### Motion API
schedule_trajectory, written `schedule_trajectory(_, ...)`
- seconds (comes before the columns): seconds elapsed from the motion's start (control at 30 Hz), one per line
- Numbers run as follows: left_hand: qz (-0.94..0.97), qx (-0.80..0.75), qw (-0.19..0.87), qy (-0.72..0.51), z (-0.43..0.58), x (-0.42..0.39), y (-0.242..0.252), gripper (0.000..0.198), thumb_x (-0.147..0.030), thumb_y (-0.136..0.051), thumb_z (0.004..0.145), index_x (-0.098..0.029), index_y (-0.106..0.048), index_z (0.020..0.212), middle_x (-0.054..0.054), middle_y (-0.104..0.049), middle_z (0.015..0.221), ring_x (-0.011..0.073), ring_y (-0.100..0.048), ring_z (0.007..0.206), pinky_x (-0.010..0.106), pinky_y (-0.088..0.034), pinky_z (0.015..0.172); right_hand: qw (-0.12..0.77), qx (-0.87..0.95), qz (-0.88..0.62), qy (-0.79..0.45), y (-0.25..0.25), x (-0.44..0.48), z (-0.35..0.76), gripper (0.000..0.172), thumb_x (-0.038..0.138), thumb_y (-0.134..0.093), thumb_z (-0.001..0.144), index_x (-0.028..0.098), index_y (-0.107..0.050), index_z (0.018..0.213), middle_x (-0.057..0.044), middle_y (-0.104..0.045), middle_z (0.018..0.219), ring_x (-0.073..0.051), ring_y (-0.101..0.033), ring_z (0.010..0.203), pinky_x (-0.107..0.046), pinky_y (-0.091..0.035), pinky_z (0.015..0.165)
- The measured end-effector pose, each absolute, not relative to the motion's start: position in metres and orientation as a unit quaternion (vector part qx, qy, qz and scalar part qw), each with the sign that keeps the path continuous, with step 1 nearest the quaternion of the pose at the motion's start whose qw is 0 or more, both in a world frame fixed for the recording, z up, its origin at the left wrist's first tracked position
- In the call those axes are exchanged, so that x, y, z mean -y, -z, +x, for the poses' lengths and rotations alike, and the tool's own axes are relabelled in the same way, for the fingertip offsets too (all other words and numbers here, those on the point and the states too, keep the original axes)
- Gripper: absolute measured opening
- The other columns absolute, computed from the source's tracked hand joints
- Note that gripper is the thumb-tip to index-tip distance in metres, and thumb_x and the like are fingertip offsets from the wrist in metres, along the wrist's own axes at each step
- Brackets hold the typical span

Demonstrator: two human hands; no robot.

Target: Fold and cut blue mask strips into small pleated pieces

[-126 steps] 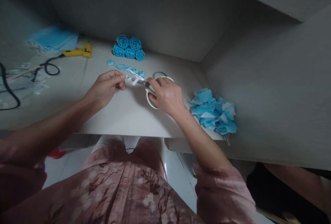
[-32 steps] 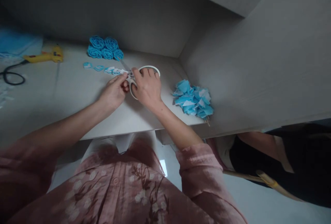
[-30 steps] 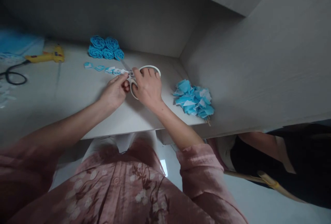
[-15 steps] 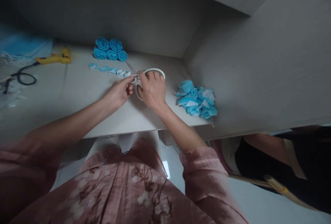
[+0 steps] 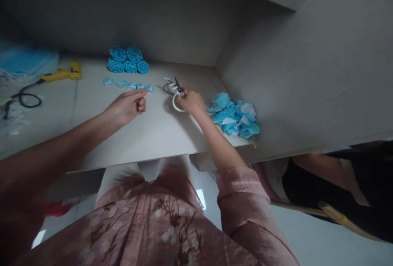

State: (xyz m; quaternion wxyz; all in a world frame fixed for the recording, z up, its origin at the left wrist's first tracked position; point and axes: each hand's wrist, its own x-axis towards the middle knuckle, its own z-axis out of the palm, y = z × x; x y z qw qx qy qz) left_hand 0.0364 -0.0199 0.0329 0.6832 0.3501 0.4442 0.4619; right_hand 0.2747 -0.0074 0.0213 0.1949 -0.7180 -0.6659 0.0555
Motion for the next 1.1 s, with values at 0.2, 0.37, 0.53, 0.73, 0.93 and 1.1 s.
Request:
schedule_trajectory(0.2,0.343,-0.447,0.659,-0.499,0.015,0.010,-0.028,0.023,-0.006,-0.060,0.104,-0.016,-0.060,0.084,-0.008,-0.047,0.055,0.0072,-0.039,0.048,0.019,-0.033,0.051,0.123,0.668,-0.734,0.005,-0.004,0.009,0.266,0.051,0.036,-0.064,0.100,0.015,-0.071,0.147,-0.024,-0.079,0.127,-0.038,-0.077,0.114,-0.047,-0.058,0.097)
schedule_trajectory(0.37,0.391,-0.457,0.624,-0.499,0.014,0.001,-0.016,0.029,-0.007,-0.061,0.102,-0.018,-0.057,0.075,-0.007,-0.048,0.054,0.0074,-0.041,0.049,0.020,-0.035,0.053,0.119,0.664,-0.739,0.002,-0.001,0.002,0.264,0.052,0.040,-0.063,0.101,0.016,-0.071,0.147,-0.023,-0.081,0.126,-0.039,-0.078,0.117,-0.046,-0.058,0.099)
schedule_trajectory(0.53,0.697,-0.425,0.429,-0.387,0.031,-0.018,0.008,0.016,-0.020,-0.065,0.096,-0.017,-0.077,0.087,0.004,-0.079,0.081,0.0170,-0.069,0.074,0.030,-0.055,0.075,0.213,0.614,-0.756,-0.082,-0.006,-0.005,0.276,0.059,0.044,-0.060,0.103,0.018,-0.064,0.156,-0.016,-0.082,0.130,-0.035,-0.078,0.123,-0.042,-0.058,0.100)
schedule_trajectory(0.73,0.913,-0.334,0.132,-0.195,0.071,-0.041,0.032,0.040,-0.019,-0.058,0.100,-0.013,-0.080,0.133,0.017,-0.074,0.148,0.0343,-0.067,0.141,0.051,-0.048,0.125,0.227,0.607,-0.757,-0.087,-0.003,0.005,0.291,0.063,0.046,-0.061,0.102,0.016,-0.062,0.157,-0.014,-0.084,0.123,-0.035,-0.079,0.119,-0.043,-0.058,0.101)
schedule_trajectory(0.93,0.910,-0.348,0.125,-0.190,0.104,-0.068,0.038,0.046,-0.021,-0.055,0.103,-0.013,-0.073,0.145,0.018,-0.068,0.157,0.0314,-0.061,0.150,0.049,-0.045,0.130,0.169,0.634,-0.754,-0.009,0.009,0.012,0.285,0.060,0.043,-0.062,0.103,0.013,-0.062,0.154,-0.021,-0.077,0.139,-0.037,-0.071,0.132,-0.043,-0.055,0.109)
schedule_trajectory(1.1,0.919,-0.316,0.143,-0.188,0.092,-0.065,0.041,0.041,-0.024,-0.055,0.102,-0.016,-0.079,0.135,0.015,-0.074,0.150,0.0317,-0.066,0.144,0.050,-0.049,0.127,0.121,0.661,-0.740,0.025,0.013,0.008,0.282,0.050,0.039,-0.060,0.103,0.011,-0.068,0.144,-0.023,-0.075,0.137,-0.038,-0.067,0.129,-0.044,-0.053,0.107)
